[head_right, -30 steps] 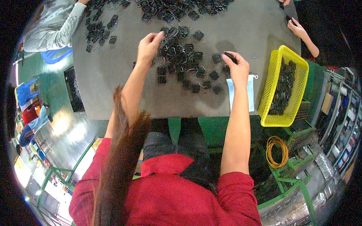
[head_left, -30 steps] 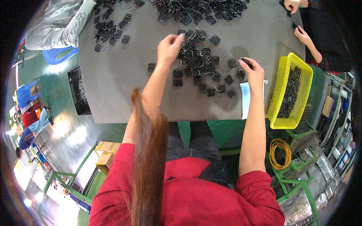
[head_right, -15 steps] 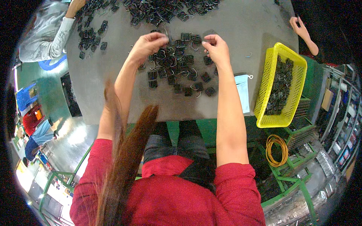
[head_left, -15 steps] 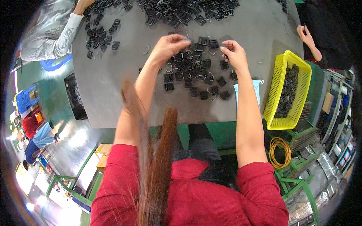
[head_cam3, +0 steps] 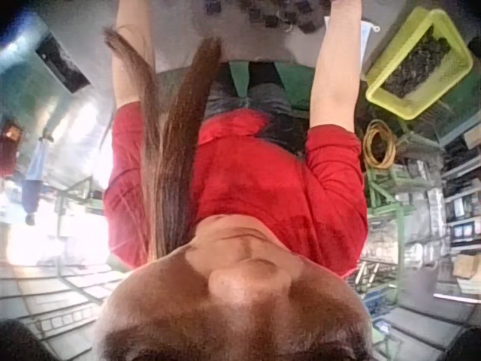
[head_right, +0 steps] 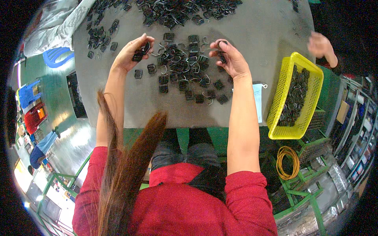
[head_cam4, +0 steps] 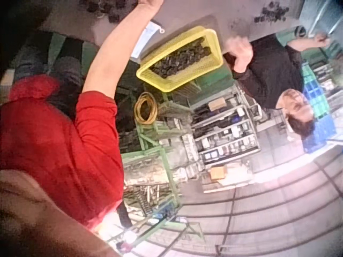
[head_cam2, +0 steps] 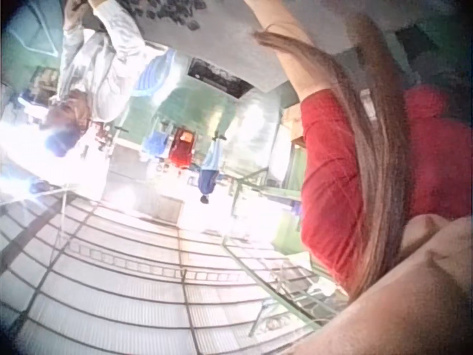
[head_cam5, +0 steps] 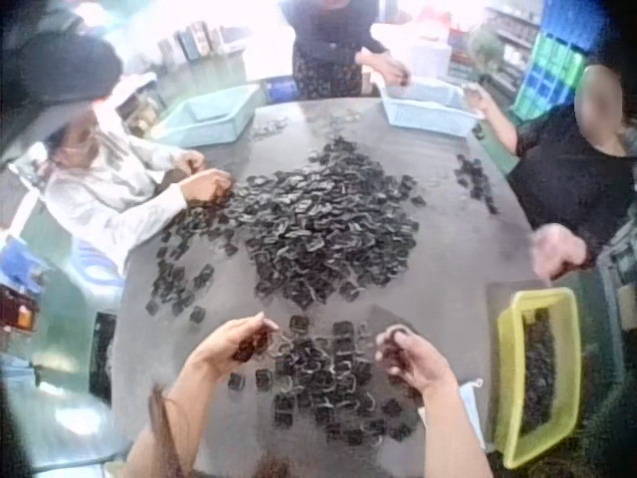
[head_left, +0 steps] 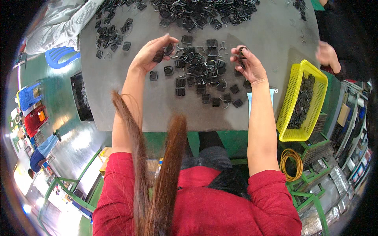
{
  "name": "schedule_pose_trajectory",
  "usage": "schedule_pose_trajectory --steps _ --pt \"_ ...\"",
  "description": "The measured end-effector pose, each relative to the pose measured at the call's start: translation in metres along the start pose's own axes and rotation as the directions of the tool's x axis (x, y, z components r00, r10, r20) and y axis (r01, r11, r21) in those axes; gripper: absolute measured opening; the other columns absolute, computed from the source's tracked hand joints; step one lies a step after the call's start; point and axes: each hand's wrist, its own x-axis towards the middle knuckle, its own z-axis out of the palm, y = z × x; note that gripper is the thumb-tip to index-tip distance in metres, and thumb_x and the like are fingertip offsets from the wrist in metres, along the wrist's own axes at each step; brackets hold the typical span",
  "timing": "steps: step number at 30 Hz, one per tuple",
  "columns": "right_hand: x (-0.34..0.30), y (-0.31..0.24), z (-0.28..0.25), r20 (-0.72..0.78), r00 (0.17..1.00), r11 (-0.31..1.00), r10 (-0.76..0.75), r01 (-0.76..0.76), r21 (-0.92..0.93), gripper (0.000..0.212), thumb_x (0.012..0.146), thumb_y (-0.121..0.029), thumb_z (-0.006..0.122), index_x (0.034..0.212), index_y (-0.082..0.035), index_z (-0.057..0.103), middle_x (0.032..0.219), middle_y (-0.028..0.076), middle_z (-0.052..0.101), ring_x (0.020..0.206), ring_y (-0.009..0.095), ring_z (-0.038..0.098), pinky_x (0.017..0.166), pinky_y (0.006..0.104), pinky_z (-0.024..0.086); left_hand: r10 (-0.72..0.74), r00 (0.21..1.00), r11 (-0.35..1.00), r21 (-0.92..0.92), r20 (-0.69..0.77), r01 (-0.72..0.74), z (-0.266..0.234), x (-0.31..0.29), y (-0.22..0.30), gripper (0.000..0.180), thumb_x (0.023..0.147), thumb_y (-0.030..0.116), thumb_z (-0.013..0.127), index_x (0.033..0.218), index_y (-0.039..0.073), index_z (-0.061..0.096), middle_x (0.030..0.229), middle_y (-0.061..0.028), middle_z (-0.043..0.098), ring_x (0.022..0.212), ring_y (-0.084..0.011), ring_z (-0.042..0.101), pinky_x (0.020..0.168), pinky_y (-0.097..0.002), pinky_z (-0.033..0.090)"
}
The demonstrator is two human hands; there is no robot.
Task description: The person picks up black plastic clips from a pile on a table and places them into a yellow basket. The person also pushes the pile of clips closer to the center of the work area.
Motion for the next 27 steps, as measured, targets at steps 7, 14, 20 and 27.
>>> schedule_pose_trajectory --steps 7,14,20,27 --pt "0.065 0.014 0.057 -0.107 0.9 0.035 -0.422 -0.102 -0.994 0.043 0.069 -0.041 0.073 0.09 -0.005 0.065 0.095 0.015 0.066 0.092 0.032 0.062 0.078 0.0423 0.049 0.485 0.834 0.316 0.942 -0.265 0.115 0.023 0.066 -0.043 0.054 0.072 0.051 0.07 0.097 0.005 0.059 0.082 -0.0128 0.065 0.077 -0.0226 0.063 0.071 -0.0332 0.05" --pt "0.019 -0.011 -0.007 0.172 0.985 0.868 0.012 0.075 -0.491 0.016 0.082 -0.024 0.065 0.086 -0.01 0.059 0.071 0.0 0.058 0.063 0.006 0.052 0.044 0.0191 0.034 0.008 0.997 0.934 0.354 0.083 -0.037 0.011 0.023 -0.012 0.02 0.085 0.026 0.064 0.093 0.008 0.061 0.072 0.0038 0.056 0.064 -0.0034 0.05 0.046 -0.0179 0.033" --pt "-0.026 0.01 -0.056 -0.293 0.955 0.671 -0.037 -0.193 -0.715 0.029 0.074 -0.031 0.072 0.089 -0.009 0.062 0.076 0.002 0.063 0.071 0.013 0.06 0.057 0.0246 0.045 -0.003 1.0 0.915 0.402 -0.002 0.004 0.036 0.021 -0.025 0.025 0.085 0.028 0.063 0.101 0.009 0.062 0.086 -0.0023 0.063 0.075 -0.0075 0.057 0.053 -0.0216 0.043" --pt "-0.025 0.042 -0.038 -0.238 0.946 0.556 -0.219 -0.079 -0.827 0.027 0.073 -0.022 0.074 0.089 -0.005 0.059 0.072 0.006 0.062 0.063 0.018 0.059 0.053 0.03 0.045 0.484 0.875 0.208 0.972 -0.008 -0.106 0.105 0.057 -0.073 0.033 0.074 0.032 0.072 0.087 0.004 0.063 0.079 -0.012 0.064 0.077 -0.0293 0.062 0.069 -0.0374 0.048"
